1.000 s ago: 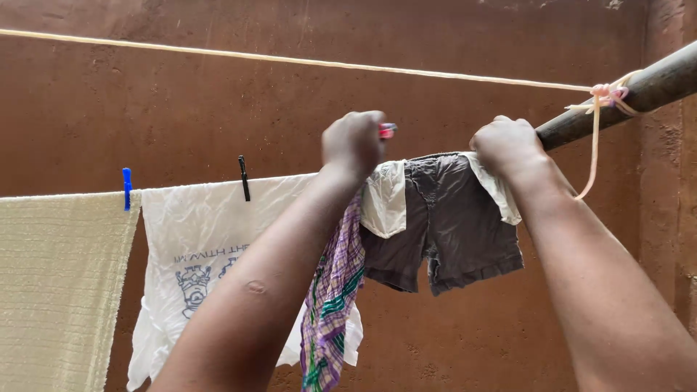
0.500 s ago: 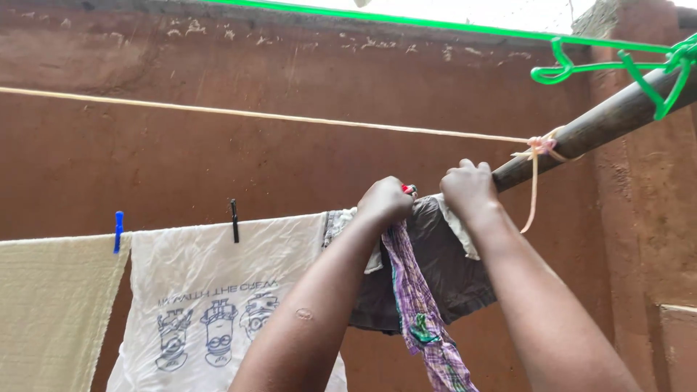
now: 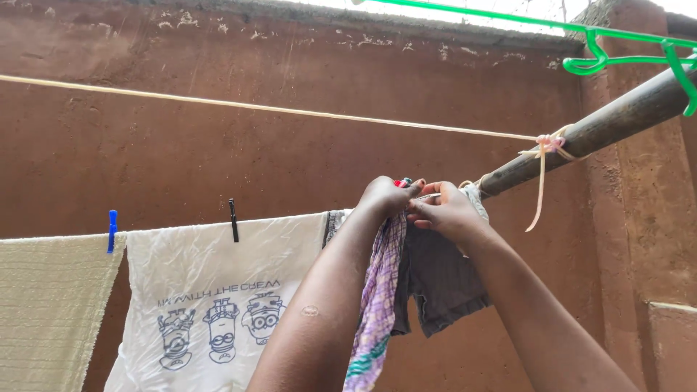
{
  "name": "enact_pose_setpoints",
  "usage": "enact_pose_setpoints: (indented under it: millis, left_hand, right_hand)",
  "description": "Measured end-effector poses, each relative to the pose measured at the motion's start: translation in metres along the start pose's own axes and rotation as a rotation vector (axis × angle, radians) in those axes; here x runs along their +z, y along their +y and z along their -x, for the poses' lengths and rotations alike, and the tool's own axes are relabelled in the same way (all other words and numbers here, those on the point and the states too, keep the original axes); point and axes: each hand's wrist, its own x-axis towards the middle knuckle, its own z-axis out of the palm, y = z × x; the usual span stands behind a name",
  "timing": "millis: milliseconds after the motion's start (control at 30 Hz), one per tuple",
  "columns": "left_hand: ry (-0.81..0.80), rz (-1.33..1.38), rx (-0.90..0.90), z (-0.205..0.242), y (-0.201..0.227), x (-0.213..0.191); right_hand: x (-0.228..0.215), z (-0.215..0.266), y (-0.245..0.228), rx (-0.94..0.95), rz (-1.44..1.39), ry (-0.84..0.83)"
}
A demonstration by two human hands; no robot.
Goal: Hanging various wet laundry items onto a clothesline using clothespins.
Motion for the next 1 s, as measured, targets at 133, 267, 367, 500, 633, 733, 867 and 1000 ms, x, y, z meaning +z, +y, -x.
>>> enact_pose_setpoints:
  millis: [133,267,367,500,633,733,867,1000]
  left_hand:
    - [-0.004,0.011,-0.011,0.006,0.0,-0.003]
    - [-0.011,0.038,0.074,0.008,-0.002,-0.003]
    - [-0.048,-0.008,0.129,0.026,0.004,-0.016]
    - [-0.145,0.187,0.281,0.018,-0.017,-0.014]
    - [-0.014,0.296,0.266,0.014,-0.029,-0.011]
    - [0.147,0.305,0.264,0.029,-0.024,-0.01]
    - [0.317,0.19,0.128,0.074,0.014,-0.026]
    - [0.41,-0.012,0.109,0.093,0.033,-0.038]
  right_hand:
    - [0.014,0.021,-0.009,0.154,0.017,-0.128]
    - [0.007,0.016,0.008,-0.012,-0.058,-0.116]
    - [-0.013,0.005,0.022,0.0,-0.039,-0.018]
    - [-0.039,-0.023,0.052,-0.012,-0.234,0.032]
    - [-0.04,-0.012,0.028,0.0,-0.296,0.158]
    - [-0.023,0.027,-0.018,-0.014,-0.175,0.075]
    - [-0.01,0.051,-0.039,-0.379,0.776,0.237]
    - [-0.013,0.019,-0.01,-0.802,1.098,0.431]
